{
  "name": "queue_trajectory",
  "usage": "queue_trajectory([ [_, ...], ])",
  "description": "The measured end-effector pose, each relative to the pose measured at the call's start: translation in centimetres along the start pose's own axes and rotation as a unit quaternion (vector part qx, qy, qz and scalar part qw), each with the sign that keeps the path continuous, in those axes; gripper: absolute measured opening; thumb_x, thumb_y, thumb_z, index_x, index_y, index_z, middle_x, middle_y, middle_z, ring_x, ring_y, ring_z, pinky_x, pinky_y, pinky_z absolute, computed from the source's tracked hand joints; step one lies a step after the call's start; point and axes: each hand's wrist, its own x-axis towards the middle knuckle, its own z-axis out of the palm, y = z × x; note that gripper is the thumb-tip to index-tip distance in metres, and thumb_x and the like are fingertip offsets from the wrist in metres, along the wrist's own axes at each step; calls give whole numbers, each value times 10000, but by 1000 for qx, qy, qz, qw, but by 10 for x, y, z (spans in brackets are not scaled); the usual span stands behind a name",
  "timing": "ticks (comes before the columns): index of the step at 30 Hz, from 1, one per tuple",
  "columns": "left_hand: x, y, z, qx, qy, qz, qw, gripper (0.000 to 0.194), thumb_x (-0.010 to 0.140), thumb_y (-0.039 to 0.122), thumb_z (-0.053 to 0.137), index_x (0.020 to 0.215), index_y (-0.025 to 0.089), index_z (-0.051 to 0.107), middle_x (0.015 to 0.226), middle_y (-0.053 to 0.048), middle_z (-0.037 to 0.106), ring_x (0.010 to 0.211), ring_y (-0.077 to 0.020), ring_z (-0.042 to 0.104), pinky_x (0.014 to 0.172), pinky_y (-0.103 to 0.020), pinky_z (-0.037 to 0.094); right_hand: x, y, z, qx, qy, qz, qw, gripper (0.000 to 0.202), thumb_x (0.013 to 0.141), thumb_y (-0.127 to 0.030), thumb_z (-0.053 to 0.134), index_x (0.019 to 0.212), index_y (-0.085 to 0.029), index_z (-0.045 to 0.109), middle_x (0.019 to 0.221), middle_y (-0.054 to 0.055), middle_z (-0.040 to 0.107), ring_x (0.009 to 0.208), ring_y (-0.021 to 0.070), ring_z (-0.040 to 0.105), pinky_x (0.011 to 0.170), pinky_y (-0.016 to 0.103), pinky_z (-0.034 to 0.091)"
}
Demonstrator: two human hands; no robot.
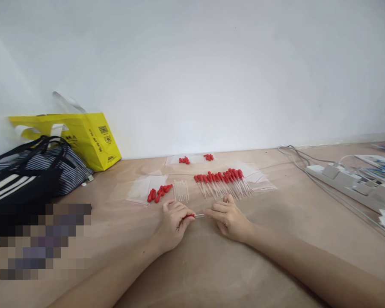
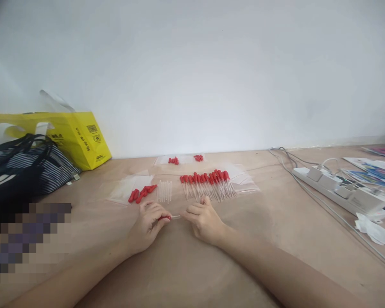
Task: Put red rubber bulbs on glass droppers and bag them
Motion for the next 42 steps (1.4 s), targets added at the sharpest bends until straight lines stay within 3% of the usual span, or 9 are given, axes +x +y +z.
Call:
queue_trajectory([
  [5,0,-3,1,-27,-18,-10,999,200,852,275,394,779,213,570,724,15,637,715,-143,550,881,-403,209,-1,-2,0,-43,40,-39,998,296,744,-47,369,929,-142,580,579,-3,515,572,121,406,600,296,173],
  [15,1,2,-2,17,30,36,999,162,813,261,473,708,203,582,627,29,610,666,-140,544,885,-419,188,3,-6,-4,52,-80,68,993,303,704,-36,386,882,-176,586,688,8,538,607,112,427,647,294,198],
  [20,1,3,-1,10,18,57,998,140,810,232,470,723,199,575,653,27,620,677,-139,546,885,-412,193,4,-5,-2,81,-79,54,992,261,740,-60,383,863,-170,584,676,9,542,617,117,437,659,293,207],
  [25,1,3,-1,5,30,48,998,140,807,230,468,715,194,567,643,29,607,665,-132,541,885,-405,192,7,-11,3,98,-63,86,989,215,788,-103,378,849,-161,577,689,18,560,621,116,446,656,283,213],
  [33,2,2,0,18,13,38,999,157,812,261,469,714,202,577,647,33,620,679,-137,549,880,-401,189,13,-12,4,102,-85,95,987,196,825,-142,370,835,-162,565,689,15,580,623,112,472,656,270,215],
  [38,3,-6,-2,24,-2,36,999,134,789,348,526,813,237,598,689,43,654,726,-150,558,905,-416,146,12,-6,1,104,-101,98,985,201,841,-141,358,843,-166,558,746,28,605,658,116,490,663,275,212],
  [42,2,-8,-3,10,3,37,999,119,804,304,514,785,242,613,654,44,659,709,-148,556,905,-428,146,11,-4,0,117,-112,101,982,212,849,-151,352,847,-167,563,756,33,607,670,122,492,672,282,217],
])
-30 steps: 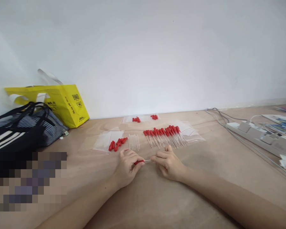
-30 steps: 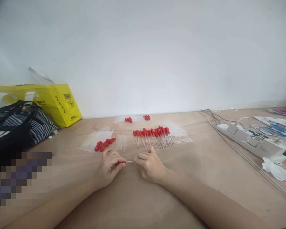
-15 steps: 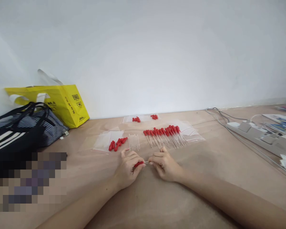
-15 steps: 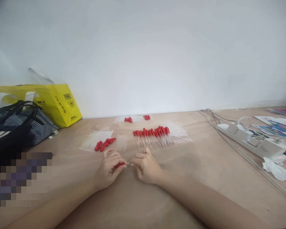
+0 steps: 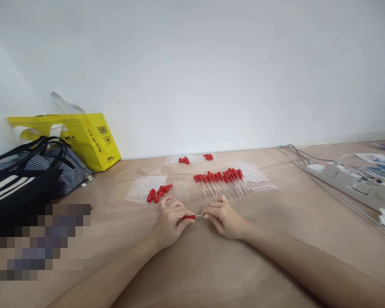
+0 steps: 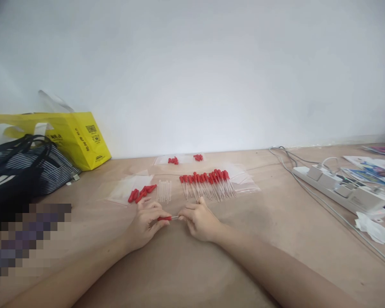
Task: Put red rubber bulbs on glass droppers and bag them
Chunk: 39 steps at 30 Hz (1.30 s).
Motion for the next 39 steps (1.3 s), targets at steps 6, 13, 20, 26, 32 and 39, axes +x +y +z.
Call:
queue_trajectory([
  [6,0,-1,1,-56,-17,-34,998,125,790,277,520,776,254,642,640,37,662,686,-153,567,898,-450,166,-1,2,0,14,0,-3,1000,210,850,-161,362,858,-174,572,757,28,608,666,121,494,681,286,224],
  [13,0,-4,0,-89,-43,-52,994,163,785,355,523,788,261,656,660,24,660,695,-146,564,899,-410,224,-2,3,-1,20,-3,-12,1000,208,859,-170,356,872,-179,563,751,22,614,671,117,512,672,278,228],
  [20,0,-1,-3,4,-11,-13,1000,147,790,287,528,677,237,609,602,52,642,716,-154,547,915,-450,142,-5,-1,6,-28,15,-10,999,227,868,-172,350,881,-169,577,740,34,599,680,123,493,672,288,233],
  [26,-1,-4,-6,-12,-41,6,999,115,813,299,507,786,264,614,696,42,662,779,-167,548,904,-437,147,-6,-5,-1,-94,13,-31,995,188,845,-273,443,894,-203,610,742,32,592,735,150,483,645,295,224],
  [32,-1,-21,-12,81,88,-84,989,300,760,410,533,1022,265,554,1008,-40,611,954,-236,493,854,-408,253,-2,11,-2,-117,85,121,982,169,807,-197,445,824,-190,613,748,42,610,732,166,507,635,293,244],
  [39,-2,-49,-24,227,74,-331,913,347,710,391,545,1005,208,546,1041,-86,565,992,-300,443,802,-436,291,30,53,-6,-155,125,390,899,220,767,-197,446,961,-156,542,771,55,641,798,196,558,702,299,267],
])
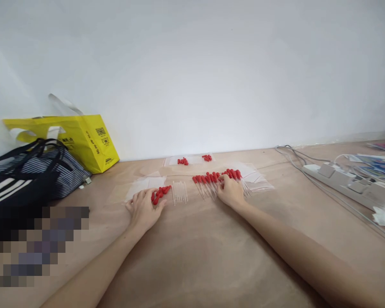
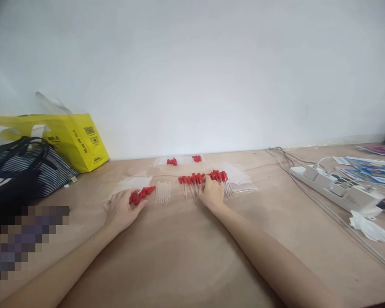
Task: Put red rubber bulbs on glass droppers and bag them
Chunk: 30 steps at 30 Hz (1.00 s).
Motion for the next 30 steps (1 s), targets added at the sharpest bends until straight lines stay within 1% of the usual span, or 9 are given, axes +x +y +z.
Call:
queue_trajectory([
  [5,5,-6,-2,30,-32,-30,999,344,711,426,529,975,207,545,1006,-85,552,978,-286,436,778,-406,310,14,-4,10,-55,-18,18,998,181,757,-219,446,891,-167,556,785,72,640,827,206,556,724,314,244],
  [13,7,-7,0,72,12,14,997,223,706,427,543,726,217,617,1011,-80,528,977,-290,411,788,-426,281,11,-8,10,-42,15,-42,998,175,774,-269,435,793,-185,587,874,53,635,881,199,527,755,323,238],
  [15,7,-9,3,79,23,31,996,205,702,405,555,712,211,624,1020,-88,527,979,-289,410,792,-427,277,8,-21,8,-34,10,-68,997,199,779,-290,429,771,-186,599,877,56,636,881,203,527,770,333,237],
  [18,7,-11,5,76,39,40,996,189,714,375,551,703,204,630,1009,-94,539,974,-291,418,784,-426,282,6,-51,10,-32,-47,-79,995,230,778,-300,419,780,-184,617,854,71,643,863,209,541,783,348,245],
  [21,5,-9,3,58,86,56,993,191,729,363,542,703,192,622,992,-98,553,963,-293,432,780,-427,285,8,-82,16,-42,-133,-41,989,247,759,-296,436,836,-156,624,871,107,643,856,217,559,794,355,258],
  [24,0,-2,-2,9,116,124,985,159,742,329,533,701,189,598,949,-81,578,923,-266,467,782,-411,293,13,-102,24,-40,-175,-13,984,270,734,-320,473,856,-134,627,891,134,642,839,226,577,814,373,264],
  [26,-6,5,-5,-39,80,189,978,119,738,297,533,701,191,572,871,-55,598,870,-236,496,762,-380,314,16,-109,28,-36,-192,-3,981,265,726,-315,485,862,-141,632,905,135,643,844,232,583,826,389,264],
  [28,-11,11,-6,-88,14,243,966,96,737,276,527,697,191,545,787,-32,596,801,-206,514,721,-342,344,19,-112,31,-34,-209,6,977,254,721,-297,490,871,-153,636,925,134,641,859,238,584,835,401,265],
  [30,-16,16,-4,-131,-42,266,954,103,745,268,514,684,187,522,732,-20,579,728,-183,516,675,-312,368,20,-114,32,-32,-222,13,974,259,715,-280,493,889,-154,636,947,138,637,871,245,584,841,409,268],
])
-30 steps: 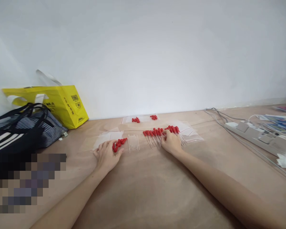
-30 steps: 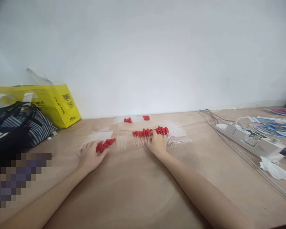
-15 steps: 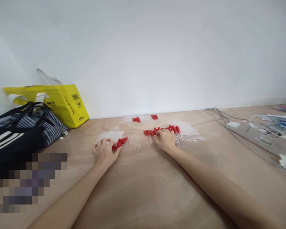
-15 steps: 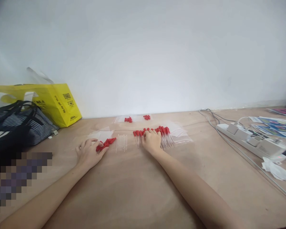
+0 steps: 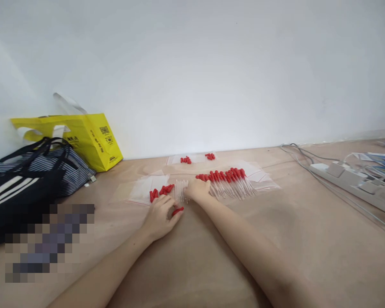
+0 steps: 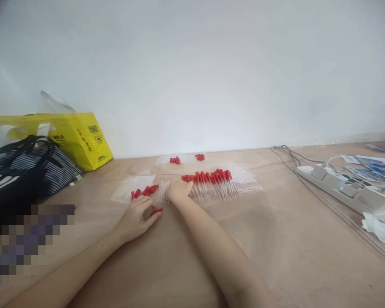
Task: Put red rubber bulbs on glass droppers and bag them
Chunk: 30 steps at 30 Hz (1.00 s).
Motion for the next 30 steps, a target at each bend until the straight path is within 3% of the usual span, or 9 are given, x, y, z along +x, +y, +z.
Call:
queue_trajectory([
  [5,-2,3,6,-72,-20,0,997,104,753,250,518,678,179,504,686,-10,550,652,-157,504,601,-274,389,1,-3,-2,10,-15,-5,1000,264,709,-258,500,906,-142,633,946,146,635,875,257,583,845,414,284],
  [9,-2,5,5,-74,-16,10,997,88,760,242,512,697,182,500,677,-1,547,644,-155,497,597,-275,388,-7,9,-14,33,7,-43,999,256,787,-255,420,869,-112,615,908,156,635,855,247,581,789,370,333],
  [14,-3,14,5,-87,-29,10,996,106,777,283,512,749,181,526,732,-16,581,703,-173,510,657,-308,391,-41,71,-25,79,61,-150,984,207,862,-233,346,924,-158,528,901,58,618,814,131,556,683,221,359],
  [16,-3,18,7,-102,-42,19,994,119,792,289,505,824,185,551,781,-26,602,747,-181,519,691,-321,389,-58,102,-22,106,121,-254,954,166,854,-204,370,841,-158,530,824,48,608,758,133,540,672,236,348],
  [20,-1,24,10,-89,-57,48,993,150,823,282,473,873,209,594,809,-26,621,782,-185,520,724,-340,356,-80,140,-11,82,153,-339,925,183,846,-169,385,943,-186,539,799,37,601,715,142,529,689,282,318],
  [30,0,29,11,-58,-9,44,997,146,817,274,483,821,217,617,761,6,655,754,-160,542,803,-368,286,-89,113,2,91,144,-399,901,176,823,-159,402,924,-154,545,747,37,579,669,130,498,671,274,308],
])
